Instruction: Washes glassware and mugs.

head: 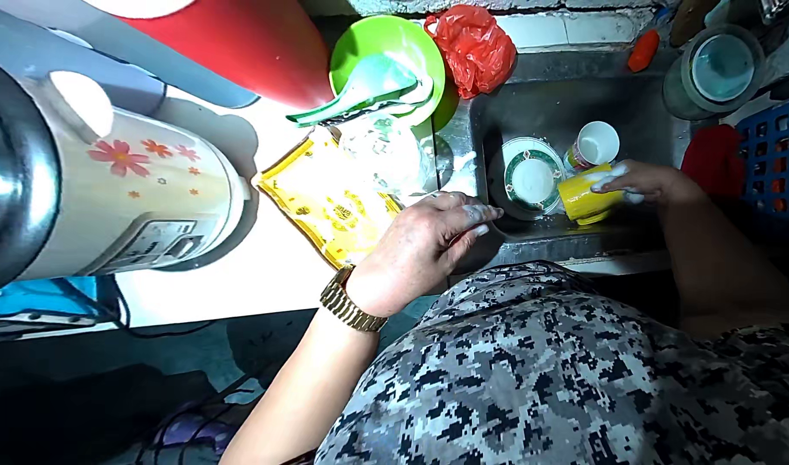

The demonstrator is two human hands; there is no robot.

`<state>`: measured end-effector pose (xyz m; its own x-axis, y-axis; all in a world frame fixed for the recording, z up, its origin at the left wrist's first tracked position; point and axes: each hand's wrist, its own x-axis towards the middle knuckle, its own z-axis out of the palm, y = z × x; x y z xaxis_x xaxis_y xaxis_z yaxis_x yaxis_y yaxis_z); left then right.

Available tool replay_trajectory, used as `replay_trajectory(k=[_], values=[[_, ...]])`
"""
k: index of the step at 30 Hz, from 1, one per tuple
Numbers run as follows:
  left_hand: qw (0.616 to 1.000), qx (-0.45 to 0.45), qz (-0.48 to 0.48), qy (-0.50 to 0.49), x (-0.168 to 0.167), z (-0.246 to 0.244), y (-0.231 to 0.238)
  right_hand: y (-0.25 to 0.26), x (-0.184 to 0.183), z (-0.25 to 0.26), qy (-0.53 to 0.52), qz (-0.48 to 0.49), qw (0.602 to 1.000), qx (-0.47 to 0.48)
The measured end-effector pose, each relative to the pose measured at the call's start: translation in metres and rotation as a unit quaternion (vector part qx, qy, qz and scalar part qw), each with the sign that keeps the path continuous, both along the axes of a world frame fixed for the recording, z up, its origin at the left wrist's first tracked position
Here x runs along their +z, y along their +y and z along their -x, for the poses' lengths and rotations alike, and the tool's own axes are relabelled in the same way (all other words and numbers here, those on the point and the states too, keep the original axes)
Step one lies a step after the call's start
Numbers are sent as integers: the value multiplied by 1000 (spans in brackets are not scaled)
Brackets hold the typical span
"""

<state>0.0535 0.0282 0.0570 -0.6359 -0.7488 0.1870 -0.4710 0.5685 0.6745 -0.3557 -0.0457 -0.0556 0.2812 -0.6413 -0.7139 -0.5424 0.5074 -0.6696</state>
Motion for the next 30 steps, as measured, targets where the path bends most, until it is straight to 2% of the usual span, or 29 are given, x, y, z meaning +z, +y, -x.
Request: replay_trajectory(k=[3,9,11,16,20,21,22,24,25,26,28,29,30], values=[[999,7,-20,46,-8,12,-4,11,4,3,-87,34,995,-44],[987,23,-134,81,-39,54,-23,25,16,-29,-102,65,982,-145],[979,38,-177,92,-55,72,-32,29,23,-47,-152,49,968,-196],[961,90,-223,140,-77,109,-49,32,16,-74,-386,-3,891,-241],[918,183,-294,194,-73,115,-67,33,43,-109,-458,-29,810,-364],[897,192,-334,214,-69,114,-71,33,50,-115,-452,-31,806,-381],[869,211,-384,232,-62,115,-72,32,57,-120,-433,-15,822,-369],[787,276,-511,209,-28,123,-75,36,68,-124,-330,90,911,-231],[746,291,-574,171,-10,126,-79,40,77,-126,-219,170,951,-134],[742,253,-587,203,-21,120,-81,45,86,-128,-105,244,963,-47],[707,197,-627,260,-37,110,-85,48,89,-131,-3,354,934,47],[694,195,-639,268,-39,109,-87,47,86,-132,-6,375,926,35],[689,203,-637,278,-39,110,-88,46,88,-135,-34,353,935,-18]])
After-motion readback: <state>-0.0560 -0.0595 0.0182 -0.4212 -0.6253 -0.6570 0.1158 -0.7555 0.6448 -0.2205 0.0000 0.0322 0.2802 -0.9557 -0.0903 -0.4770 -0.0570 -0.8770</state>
